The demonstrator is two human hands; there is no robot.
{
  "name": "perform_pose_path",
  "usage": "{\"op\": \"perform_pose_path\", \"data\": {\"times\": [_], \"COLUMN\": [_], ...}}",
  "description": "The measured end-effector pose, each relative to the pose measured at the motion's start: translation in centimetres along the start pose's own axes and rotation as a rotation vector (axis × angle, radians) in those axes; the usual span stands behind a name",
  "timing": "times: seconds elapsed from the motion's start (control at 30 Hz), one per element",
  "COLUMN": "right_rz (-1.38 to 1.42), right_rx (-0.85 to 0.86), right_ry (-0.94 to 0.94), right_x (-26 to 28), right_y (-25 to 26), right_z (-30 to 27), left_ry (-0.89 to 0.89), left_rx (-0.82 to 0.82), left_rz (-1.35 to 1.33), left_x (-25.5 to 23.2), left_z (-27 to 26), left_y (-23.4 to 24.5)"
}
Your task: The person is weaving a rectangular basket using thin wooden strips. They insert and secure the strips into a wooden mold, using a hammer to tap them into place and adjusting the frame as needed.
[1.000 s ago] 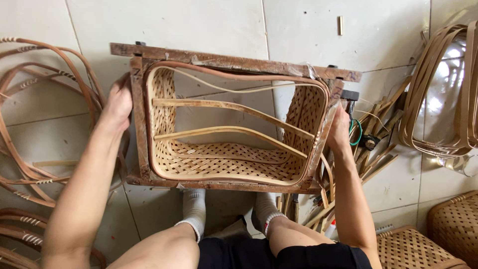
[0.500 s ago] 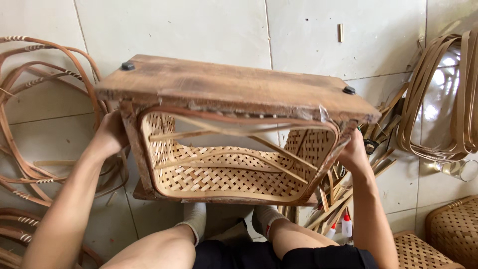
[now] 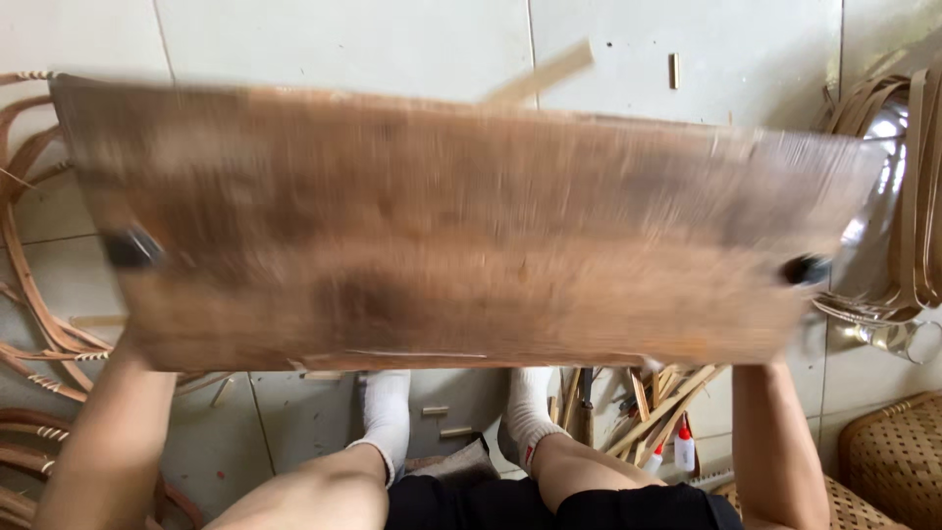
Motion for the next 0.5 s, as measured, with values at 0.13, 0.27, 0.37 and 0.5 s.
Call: {"op": "perform_pose_path", "data": {"times": [0.13, 0.27, 0.37, 0.5], "right_rz": [0.055, 0.064, 0.043, -0.084], "right_rx": [-0.105, -0.144, -0.151, -0.165], "right_ry": [0.331, 0.513, 0.601, 0.676], "right_x": [3.5, 4.4, 4.6, 4.8], "right_y": [-3.7, -7.2, -7.8, -8.0], "right_z": [3.9, 3.0, 1.4, 0.1], "left_ry": [-0.009, 0.015, 0.033, 0.057], "left_rx": [-0.114, -0.154, -0.172, -0.221], "left_rz": [-0.059, -0.132, -0.217, -0.162], "left_x": [1.0, 2.5, 2.8, 1.6], "left_z": [1.5, 0.5, -0.6, -0.9], "left_y": [-1.1, -3.0, -3.8, -3.9]}}
Point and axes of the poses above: each hand's wrist, its own z-axis towards the middle knuckle, its own y-axis out of the back of the hand, x = y × z, the point moved 7 cm from there along z, towards the middle knuckle, and after that the axes turned 1 degree about z, right-handed, at the moved point
